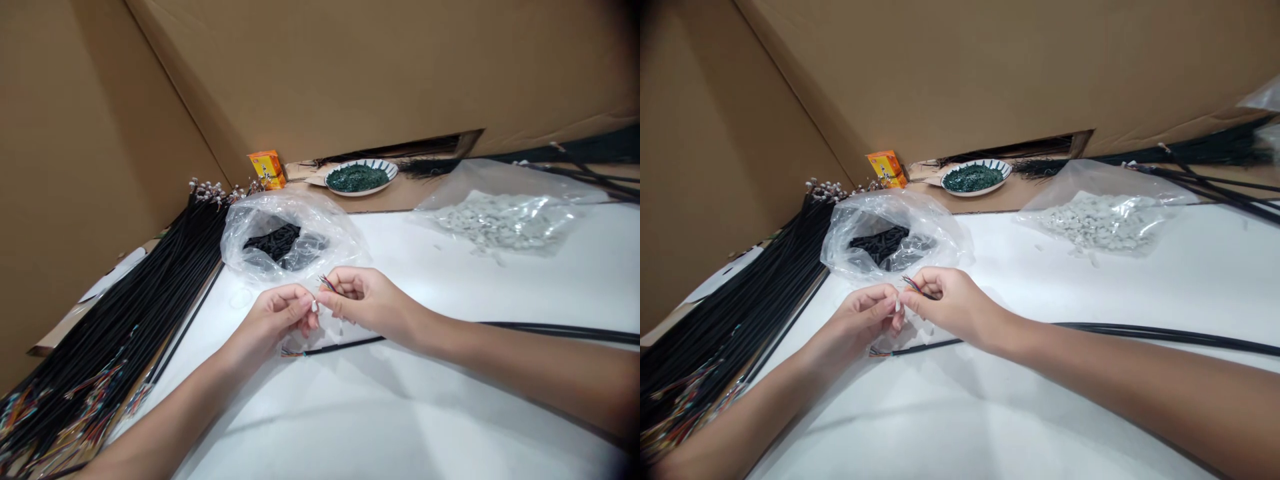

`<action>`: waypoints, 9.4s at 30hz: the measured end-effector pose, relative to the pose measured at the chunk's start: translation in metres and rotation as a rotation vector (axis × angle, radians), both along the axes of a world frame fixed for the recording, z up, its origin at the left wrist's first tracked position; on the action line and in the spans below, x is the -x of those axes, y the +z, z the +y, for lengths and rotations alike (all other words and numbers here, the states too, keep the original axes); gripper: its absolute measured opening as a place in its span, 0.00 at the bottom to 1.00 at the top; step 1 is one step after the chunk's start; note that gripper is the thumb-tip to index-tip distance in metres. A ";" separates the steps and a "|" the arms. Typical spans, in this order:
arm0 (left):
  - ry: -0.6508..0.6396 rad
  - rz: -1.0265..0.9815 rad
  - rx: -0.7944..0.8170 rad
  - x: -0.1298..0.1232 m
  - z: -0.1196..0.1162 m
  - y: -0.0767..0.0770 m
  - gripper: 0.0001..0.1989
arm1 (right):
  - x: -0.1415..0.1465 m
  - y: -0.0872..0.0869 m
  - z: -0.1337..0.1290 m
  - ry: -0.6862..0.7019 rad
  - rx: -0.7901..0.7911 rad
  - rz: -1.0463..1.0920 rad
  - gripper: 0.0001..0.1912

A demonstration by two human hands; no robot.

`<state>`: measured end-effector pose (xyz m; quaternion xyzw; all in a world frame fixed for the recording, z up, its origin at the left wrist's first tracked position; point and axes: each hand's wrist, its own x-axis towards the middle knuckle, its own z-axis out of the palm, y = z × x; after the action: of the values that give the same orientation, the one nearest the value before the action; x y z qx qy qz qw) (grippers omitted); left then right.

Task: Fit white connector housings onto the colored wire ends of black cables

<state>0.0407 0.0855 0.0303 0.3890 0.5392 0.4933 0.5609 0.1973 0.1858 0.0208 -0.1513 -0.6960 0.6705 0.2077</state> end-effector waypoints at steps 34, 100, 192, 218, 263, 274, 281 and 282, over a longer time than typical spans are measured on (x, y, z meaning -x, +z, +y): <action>-0.071 -0.084 0.030 0.001 0.000 0.003 0.13 | -0.008 -0.001 -0.010 -0.120 -0.519 0.092 0.07; -0.104 -0.049 -0.009 0.003 -0.003 0.003 0.13 | -0.009 -0.003 -0.012 -0.179 -0.573 0.100 0.09; -0.210 -0.067 0.059 0.004 -0.005 0.008 0.13 | -0.009 -0.009 -0.012 -0.234 -1.073 0.226 0.04; -0.229 -0.091 0.097 0.006 -0.005 0.010 0.13 | -0.011 -0.002 -0.014 -0.239 -1.285 0.218 0.05; -0.315 -0.183 0.195 0.010 -0.009 0.019 0.15 | -0.012 -0.001 -0.013 -0.381 -1.774 0.277 0.04; -0.286 -0.311 0.320 0.005 -0.014 0.025 0.14 | -0.014 -0.001 -0.014 -0.346 -1.762 0.261 0.05; -0.094 -0.359 0.277 -0.012 -0.017 0.024 0.14 | -0.013 -0.003 -0.013 -0.357 -1.747 0.249 0.04; -0.075 -0.367 0.269 -0.013 -0.017 0.023 0.14 | -0.013 -0.003 -0.012 -0.360 -1.741 0.251 0.04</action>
<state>0.0542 0.0686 0.0532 0.2342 0.4740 0.4582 0.7145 0.2101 0.1734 0.0176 0.0272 -0.8958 -0.1259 0.4254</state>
